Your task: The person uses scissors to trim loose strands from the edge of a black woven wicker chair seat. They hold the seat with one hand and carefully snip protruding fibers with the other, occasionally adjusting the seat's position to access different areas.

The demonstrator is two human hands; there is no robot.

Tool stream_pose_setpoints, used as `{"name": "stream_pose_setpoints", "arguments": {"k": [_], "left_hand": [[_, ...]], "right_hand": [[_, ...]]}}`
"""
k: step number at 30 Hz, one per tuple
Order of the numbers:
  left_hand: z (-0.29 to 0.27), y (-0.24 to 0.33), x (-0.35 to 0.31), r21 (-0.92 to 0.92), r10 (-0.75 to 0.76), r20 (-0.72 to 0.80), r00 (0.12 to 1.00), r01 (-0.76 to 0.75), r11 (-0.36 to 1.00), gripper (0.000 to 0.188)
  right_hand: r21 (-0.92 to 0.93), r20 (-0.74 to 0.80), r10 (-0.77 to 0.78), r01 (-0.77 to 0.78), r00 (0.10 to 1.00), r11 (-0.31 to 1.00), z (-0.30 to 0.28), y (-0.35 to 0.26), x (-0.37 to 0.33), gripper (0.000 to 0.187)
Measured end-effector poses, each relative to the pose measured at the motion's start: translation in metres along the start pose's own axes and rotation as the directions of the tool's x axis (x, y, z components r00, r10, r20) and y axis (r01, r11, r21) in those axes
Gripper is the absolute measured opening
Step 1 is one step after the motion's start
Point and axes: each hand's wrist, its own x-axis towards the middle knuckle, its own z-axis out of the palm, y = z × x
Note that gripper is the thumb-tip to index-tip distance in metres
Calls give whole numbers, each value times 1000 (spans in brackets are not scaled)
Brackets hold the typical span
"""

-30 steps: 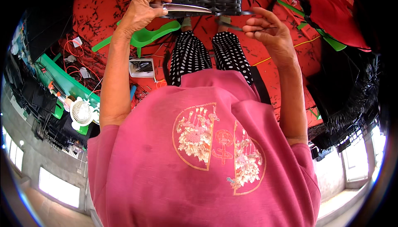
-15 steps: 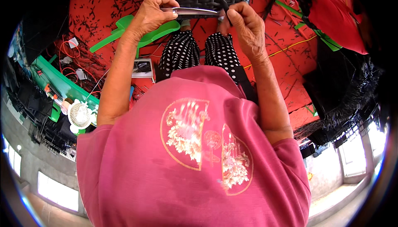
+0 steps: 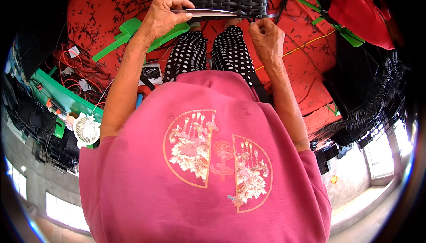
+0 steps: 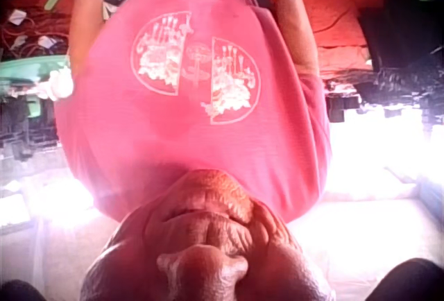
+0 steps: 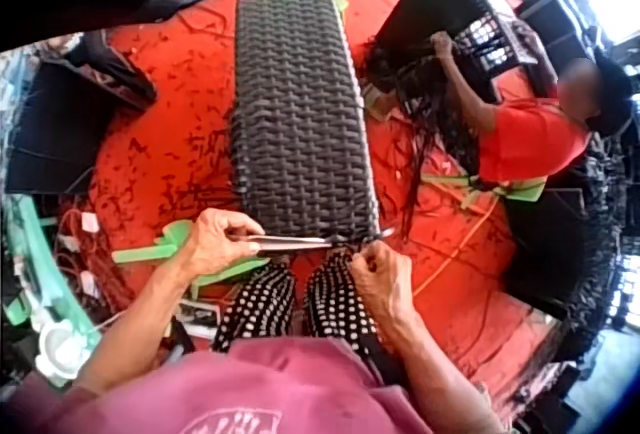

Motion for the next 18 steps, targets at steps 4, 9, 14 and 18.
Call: {"name": "stream_pose_setpoints", "arguments": {"k": [4,9,14,18], "left_hand": [[3,8,-2,-13,2,-32,999,-3,1000,18],[5,5,0,8,19,-46,999,-19,1000,17],[5,7,0,33,19,-47,999,-17,999,18],[4,8,-1,17,0,-32,999,0,1000,18]], "right_hand": [[73,90,50,-56,995,996,-1,-1,2,23],[42,55,46,-49,997,998,0,2,7,23],[17,40,17,-17,999,1000,1,7,9,22],[-7,32,52,-52,998,999,4,1,8,21]]}}
